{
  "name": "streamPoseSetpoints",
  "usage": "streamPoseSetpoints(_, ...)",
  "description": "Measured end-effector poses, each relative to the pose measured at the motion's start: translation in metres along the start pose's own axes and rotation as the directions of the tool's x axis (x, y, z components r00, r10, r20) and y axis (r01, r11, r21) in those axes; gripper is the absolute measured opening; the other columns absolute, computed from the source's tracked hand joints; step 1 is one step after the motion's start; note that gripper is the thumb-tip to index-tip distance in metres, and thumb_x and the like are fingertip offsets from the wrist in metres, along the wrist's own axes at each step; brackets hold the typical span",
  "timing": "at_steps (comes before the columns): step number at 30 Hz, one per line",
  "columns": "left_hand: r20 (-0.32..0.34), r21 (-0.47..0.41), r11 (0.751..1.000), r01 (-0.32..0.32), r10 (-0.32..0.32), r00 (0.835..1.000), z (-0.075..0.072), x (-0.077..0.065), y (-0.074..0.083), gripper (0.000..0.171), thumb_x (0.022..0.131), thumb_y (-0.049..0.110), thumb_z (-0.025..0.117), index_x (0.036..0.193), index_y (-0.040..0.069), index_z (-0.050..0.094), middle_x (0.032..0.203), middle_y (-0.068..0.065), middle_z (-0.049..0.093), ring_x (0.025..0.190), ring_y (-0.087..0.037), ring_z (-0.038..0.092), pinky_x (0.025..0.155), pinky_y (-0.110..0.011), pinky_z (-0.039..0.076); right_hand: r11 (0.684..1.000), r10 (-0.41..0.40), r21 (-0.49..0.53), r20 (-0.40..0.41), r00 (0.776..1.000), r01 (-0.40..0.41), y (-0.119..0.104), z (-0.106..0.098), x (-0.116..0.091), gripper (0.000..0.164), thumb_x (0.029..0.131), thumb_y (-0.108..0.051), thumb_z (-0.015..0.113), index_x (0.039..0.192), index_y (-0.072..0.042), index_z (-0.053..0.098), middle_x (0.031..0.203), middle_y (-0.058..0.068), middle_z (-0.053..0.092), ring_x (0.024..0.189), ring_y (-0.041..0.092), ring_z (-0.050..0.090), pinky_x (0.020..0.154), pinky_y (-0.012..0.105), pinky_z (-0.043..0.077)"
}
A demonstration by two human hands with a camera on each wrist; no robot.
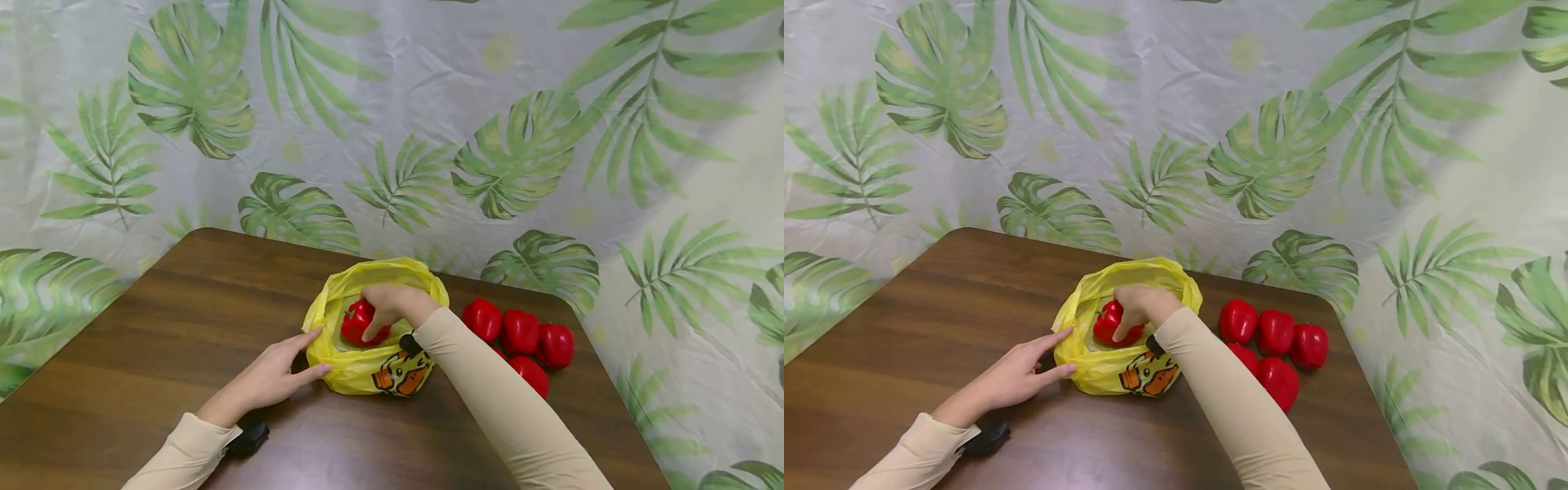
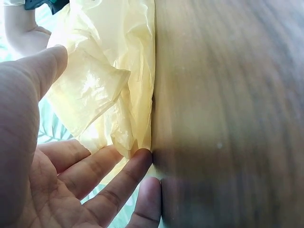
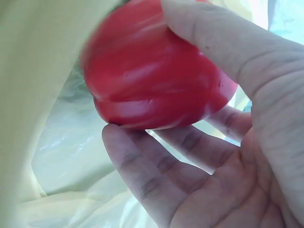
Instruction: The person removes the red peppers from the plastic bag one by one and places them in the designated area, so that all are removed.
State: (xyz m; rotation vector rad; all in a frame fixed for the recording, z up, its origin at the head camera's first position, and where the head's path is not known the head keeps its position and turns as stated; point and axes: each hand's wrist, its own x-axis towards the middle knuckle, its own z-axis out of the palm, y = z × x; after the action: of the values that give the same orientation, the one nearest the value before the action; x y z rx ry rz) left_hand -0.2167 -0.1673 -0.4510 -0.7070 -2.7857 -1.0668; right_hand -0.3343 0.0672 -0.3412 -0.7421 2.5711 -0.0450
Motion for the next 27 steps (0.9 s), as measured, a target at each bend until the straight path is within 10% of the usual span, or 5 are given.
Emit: streamPoseSetpoints(27,-0.001,0.002,1.0,0.008,-0.008,1.0,0.0023,0.0006,0.0019,0.08,0.104,0.053,0.066,0.161,0.001,0.046,0.16,-0.02,0.055,0.145,-0.043,0.055,0.117,-0.062,0.044,0.994,0.103,0.04,0.056,0.993,-0.106,-0.0069,-0.0063,0.0025,0.058,0.091,-0.033,0.089,0.132,-0.008,0.056,0.128,0.01,0.065,0.09,0.017,0.063,0.078,0.028,0.056)
